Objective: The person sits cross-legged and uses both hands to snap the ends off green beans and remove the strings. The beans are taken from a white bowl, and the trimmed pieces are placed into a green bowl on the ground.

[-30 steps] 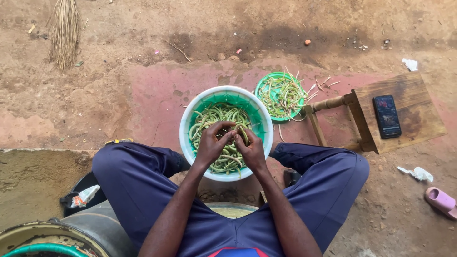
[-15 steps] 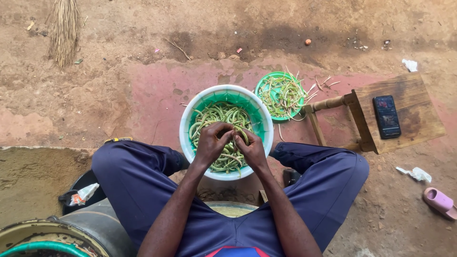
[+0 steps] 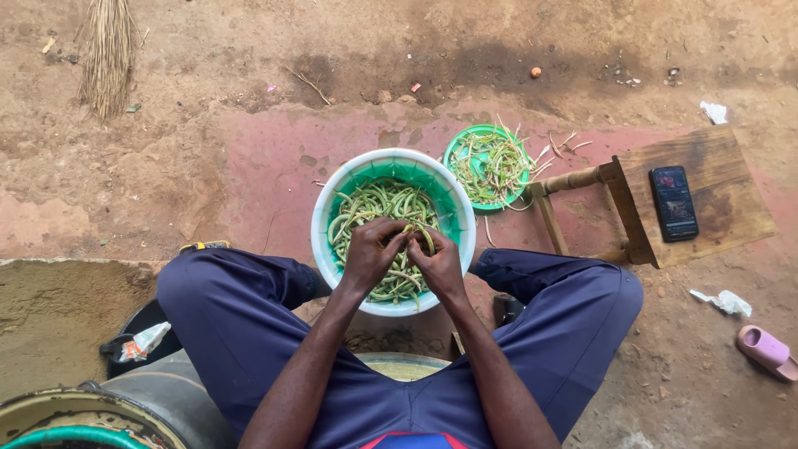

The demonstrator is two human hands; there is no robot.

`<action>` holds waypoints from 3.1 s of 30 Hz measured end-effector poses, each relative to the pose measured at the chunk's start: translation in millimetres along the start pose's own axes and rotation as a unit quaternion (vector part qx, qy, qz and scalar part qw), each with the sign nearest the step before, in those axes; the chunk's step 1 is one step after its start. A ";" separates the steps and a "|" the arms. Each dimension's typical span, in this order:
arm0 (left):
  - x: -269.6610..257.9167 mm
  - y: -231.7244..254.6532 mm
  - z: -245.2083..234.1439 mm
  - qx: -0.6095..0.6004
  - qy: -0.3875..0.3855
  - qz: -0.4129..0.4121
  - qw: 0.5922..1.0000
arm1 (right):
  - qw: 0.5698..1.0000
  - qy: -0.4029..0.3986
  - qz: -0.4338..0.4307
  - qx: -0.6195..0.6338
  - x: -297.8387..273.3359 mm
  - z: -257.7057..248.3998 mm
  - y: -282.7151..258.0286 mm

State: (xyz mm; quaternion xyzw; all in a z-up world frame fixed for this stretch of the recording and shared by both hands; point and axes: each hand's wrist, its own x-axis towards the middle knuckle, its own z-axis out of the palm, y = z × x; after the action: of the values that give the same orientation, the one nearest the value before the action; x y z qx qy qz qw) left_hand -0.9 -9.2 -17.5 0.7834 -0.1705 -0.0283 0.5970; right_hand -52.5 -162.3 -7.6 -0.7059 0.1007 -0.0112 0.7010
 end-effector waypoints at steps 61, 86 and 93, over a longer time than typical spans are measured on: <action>-21.1 -109.0 46.1 -0.039 0.048 -0.262 0.963 | 0.990 0.067 0.123 -0.023 7.2 18.7 93.5; -14.4 -49.2 39.9 -0.042 0.096 -0.132 0.986 | 0.978 0.071 0.148 0.129 11.8 19.7 36.3; -19.7 -60.9 38.9 0.079 0.090 -0.057 0.991 | 0.969 0.013 0.216 0.120 23.5 14.5 86.0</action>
State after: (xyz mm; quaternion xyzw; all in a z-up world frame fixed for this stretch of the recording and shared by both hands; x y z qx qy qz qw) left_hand -14.8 -25.3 -89.2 0.8357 -0.0728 0.0222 0.5440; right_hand -38.2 -151.4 -96.1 -0.5782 0.2575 0.1194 0.7649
